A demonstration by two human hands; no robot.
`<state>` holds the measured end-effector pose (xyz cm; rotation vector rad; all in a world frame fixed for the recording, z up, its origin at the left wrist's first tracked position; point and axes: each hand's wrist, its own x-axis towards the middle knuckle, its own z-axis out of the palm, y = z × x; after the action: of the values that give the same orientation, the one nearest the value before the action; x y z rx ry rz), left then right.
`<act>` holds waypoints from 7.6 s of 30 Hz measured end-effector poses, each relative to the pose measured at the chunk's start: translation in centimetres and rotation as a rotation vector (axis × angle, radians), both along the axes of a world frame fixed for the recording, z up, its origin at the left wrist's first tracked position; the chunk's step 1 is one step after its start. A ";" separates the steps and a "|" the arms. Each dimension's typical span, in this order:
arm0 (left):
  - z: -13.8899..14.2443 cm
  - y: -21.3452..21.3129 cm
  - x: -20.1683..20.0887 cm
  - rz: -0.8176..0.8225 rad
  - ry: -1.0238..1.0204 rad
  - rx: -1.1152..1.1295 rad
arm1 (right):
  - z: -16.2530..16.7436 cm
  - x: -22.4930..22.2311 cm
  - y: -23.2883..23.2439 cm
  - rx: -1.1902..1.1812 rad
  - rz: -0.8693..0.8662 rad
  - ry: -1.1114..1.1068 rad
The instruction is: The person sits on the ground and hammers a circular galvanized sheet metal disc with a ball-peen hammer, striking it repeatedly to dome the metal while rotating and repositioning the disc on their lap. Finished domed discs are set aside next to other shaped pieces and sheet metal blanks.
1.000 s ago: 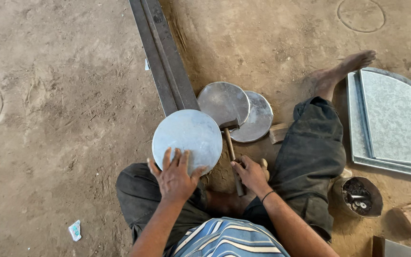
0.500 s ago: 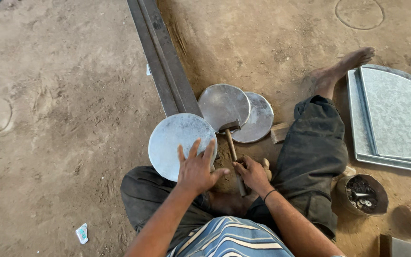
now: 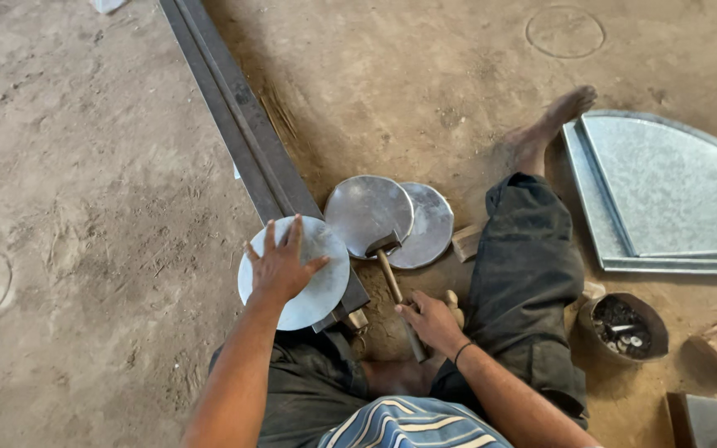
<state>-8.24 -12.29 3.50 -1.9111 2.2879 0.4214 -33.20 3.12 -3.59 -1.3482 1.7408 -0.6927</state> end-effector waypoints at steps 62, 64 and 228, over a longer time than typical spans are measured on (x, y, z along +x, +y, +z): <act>-10.8 -8.2 3.9 0.936 0.446 0.216 | -5.1 8.2 -25.9 0.028 0.223 0.091; -12.0 -8.4 4.4 0.967 0.471 0.208 | -7.0 7.8 -26.2 0.033 0.216 0.026; -11.3 7.9 7.6 0.974 1.870 0.183 | -7.2 -8.8 -5.4 0.088 -0.560 -1.340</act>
<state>-0.59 -4.43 -7.78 -2.6262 0.8234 3.3431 -41.99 -2.29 -10.83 -0.0853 0.9328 -1.3673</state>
